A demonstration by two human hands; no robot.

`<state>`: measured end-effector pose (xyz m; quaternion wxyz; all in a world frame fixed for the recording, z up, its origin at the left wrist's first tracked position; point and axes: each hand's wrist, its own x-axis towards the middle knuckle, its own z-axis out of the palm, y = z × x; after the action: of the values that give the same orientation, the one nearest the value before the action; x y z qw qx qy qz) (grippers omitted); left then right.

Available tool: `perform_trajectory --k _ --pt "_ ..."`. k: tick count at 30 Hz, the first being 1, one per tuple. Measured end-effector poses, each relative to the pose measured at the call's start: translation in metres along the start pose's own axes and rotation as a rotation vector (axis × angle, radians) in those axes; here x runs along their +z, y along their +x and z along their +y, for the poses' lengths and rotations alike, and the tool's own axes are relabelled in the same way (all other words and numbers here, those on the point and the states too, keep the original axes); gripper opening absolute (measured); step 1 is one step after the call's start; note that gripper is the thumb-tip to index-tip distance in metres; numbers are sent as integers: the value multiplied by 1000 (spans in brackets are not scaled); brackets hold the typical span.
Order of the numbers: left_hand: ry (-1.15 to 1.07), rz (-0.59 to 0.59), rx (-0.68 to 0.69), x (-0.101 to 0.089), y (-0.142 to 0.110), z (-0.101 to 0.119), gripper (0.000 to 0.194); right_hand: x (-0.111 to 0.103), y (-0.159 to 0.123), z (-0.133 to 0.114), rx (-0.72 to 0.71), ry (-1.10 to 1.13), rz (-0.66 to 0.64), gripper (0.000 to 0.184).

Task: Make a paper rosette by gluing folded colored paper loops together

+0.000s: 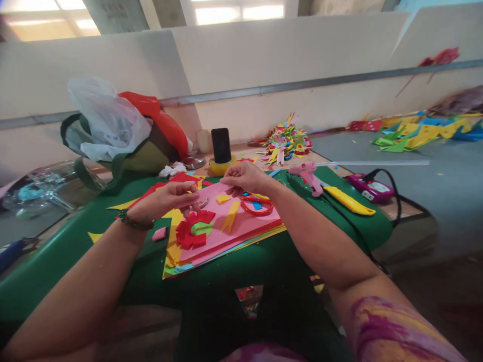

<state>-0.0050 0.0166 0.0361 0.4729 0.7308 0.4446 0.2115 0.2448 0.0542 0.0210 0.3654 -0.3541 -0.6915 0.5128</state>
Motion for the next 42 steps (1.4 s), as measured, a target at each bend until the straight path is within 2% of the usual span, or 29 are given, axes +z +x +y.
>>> perform_trajectory --k 4,8,10,13,14,18,21,24,29,33,37,42 --pt "-30 -20 -6 -7 -1 -2 40 -1 -2 -1 -10 63 -20 27" --pt "-99 -35 -81 -10 -1 -6 38 -2 -2 1 -30 75 -76 27" --pt "-204 -104 -105 -6 -1 -6 44 1 -1 4 -52 54 -115 27" --pt "-395 -283 -114 5 3 -6 58 9 -1 9 -115 25 -161 25" --pt "-433 -300 -115 9 5 -6 57 13 -1 10 -137 16 -172 25" --pt "-459 -243 -129 20 9 -9 45 21 -1 14 -209 -21 -200 24" --pt "-430 -184 -128 22 7 -9 41 23 0 14 -232 -41 -205 25" --pt "-391 -178 -108 22 5 -6 40 22 -1 12 -245 -55 -212 23" --pt "-316 -157 -133 21 5 -3 43 18 -5 4 -176 -33 -230 20" --pt "-241 -130 -136 23 6 0 48 17 -8 -3 -75 17 -141 21" --pt "-210 -123 -131 25 8 0 47 23 -7 -1 -116 -55 -114 29" --pt "-220 -118 -107 28 8 -3 45 29 -2 8 -155 1 -124 33"
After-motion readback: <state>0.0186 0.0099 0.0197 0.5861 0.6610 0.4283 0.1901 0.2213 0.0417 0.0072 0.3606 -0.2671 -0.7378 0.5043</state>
